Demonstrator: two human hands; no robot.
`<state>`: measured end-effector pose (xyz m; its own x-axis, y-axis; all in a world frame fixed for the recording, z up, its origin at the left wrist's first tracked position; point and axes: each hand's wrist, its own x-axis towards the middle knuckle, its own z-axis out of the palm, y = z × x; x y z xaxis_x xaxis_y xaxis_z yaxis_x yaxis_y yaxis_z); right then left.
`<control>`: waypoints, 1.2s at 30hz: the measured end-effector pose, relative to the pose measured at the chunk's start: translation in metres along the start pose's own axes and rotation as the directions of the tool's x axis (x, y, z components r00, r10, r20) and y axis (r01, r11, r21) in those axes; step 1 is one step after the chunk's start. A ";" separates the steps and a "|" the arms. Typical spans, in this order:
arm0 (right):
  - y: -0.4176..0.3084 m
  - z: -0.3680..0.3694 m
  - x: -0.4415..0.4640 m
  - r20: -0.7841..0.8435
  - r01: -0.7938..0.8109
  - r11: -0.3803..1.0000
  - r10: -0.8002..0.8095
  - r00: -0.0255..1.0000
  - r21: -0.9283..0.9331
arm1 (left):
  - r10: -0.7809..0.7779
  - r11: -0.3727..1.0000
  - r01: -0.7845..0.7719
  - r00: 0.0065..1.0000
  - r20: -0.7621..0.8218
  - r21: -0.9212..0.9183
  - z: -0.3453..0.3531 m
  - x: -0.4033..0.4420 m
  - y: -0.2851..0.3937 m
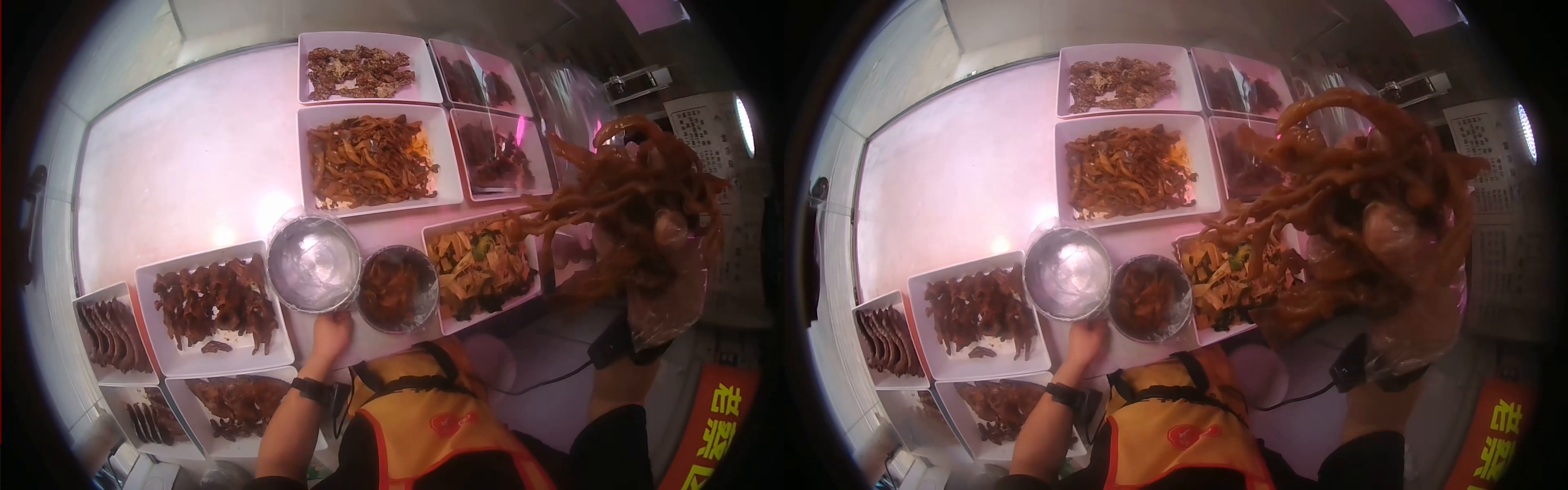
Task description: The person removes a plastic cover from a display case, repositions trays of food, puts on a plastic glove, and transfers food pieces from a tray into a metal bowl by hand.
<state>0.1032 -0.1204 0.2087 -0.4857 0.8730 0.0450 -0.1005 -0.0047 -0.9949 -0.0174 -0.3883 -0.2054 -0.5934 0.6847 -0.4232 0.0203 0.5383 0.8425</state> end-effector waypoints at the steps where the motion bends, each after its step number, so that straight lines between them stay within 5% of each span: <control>1: 0.013 0.005 -0.013 0.003 -0.020 0.999 0.020 1.000 -0.031 | -0.001 1.000 0.001 1.000 0.001 0.008 -0.001 0.000 0.000; 4: 0.084 0.016 -0.047 0.069 -0.166 0.968 0.181 0.981 -0.188 | -0.011 1.000 0.012 1.000 0.028 -0.014 -0.003 -0.001 0.000; 6: 0.150 0.009 -0.057 0.189 -0.252 0.857 0.367 0.911 -0.450 | -0.065 0.997 0.066 0.997 0.030 -0.031 -0.004 -0.002 0.006; 9: 0.271 0.008 -0.080 0.187 -0.140 0.784 0.310 0.932 -0.605 | -0.122 0.992 0.122 0.992 0.023 0.023 -0.003 -0.002 0.015; 11: 0.304 0.009 -0.089 0.281 0.051 0.465 0.440 0.853 -0.884 | -0.135 0.986 0.132 0.991 0.016 0.099 -0.004 -0.003 0.015; 13: 0.297 0.014 -0.094 0.288 0.096 0.403 0.447 0.847 -0.910 | 0.075 0.965 -0.072 0.997 -0.003 0.251 -0.006 -0.002 0.013; 16: 0.258 0.029 -0.078 0.326 0.182 0.315 0.498 0.803 -0.931 | 0.207 0.899 -0.171 0.977 -0.047 0.404 -0.005 0.000 0.013; 18: 0.239 0.031 -0.061 0.342 0.212 0.290 0.541 0.768 -0.933 | 0.259 0.893 -0.215 0.964 -0.060 0.396 0.001 0.003 0.007; 20: 0.233 0.031 -0.045 0.452 0.205 0.434 0.604 0.657 -0.878 | 0.311 0.883 -0.259 0.948 -0.075 0.392 0.006 0.005 -0.001; 24: 0.218 0.041 -0.014 0.435 0.252 0.358 0.663 0.609 -0.899 | 0.353 0.832 -0.282 0.933 -0.065 0.477 0.008 0.006 -0.002; 28: 0.218 0.053 0.054 0.317 0.025 0.482 0.535 0.783 -0.876 | 0.314 0.830 -0.278 0.950 0.007 0.483 0.005 0.006 0.002; 31: 0.243 0.075 0.114 0.272 -0.011 0.462 0.540 0.797 -0.887 | 0.325 0.833 -0.292 0.946 0.012 0.470 0.003 0.008 0.007; 36: 0.317 0.135 0.145 0.481 0.463 0.142 0.359 0.800 -0.875 | 0.296 0.836 -0.265 0.955 0.011 0.481 0.001 0.015 0.014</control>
<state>-0.1167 -0.0611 -0.0877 -0.8426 0.4617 -0.2774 0.5205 0.8304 -0.1990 -0.0249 -0.3700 -0.2006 -0.5522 0.8186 -0.1583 0.5607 0.5051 0.6561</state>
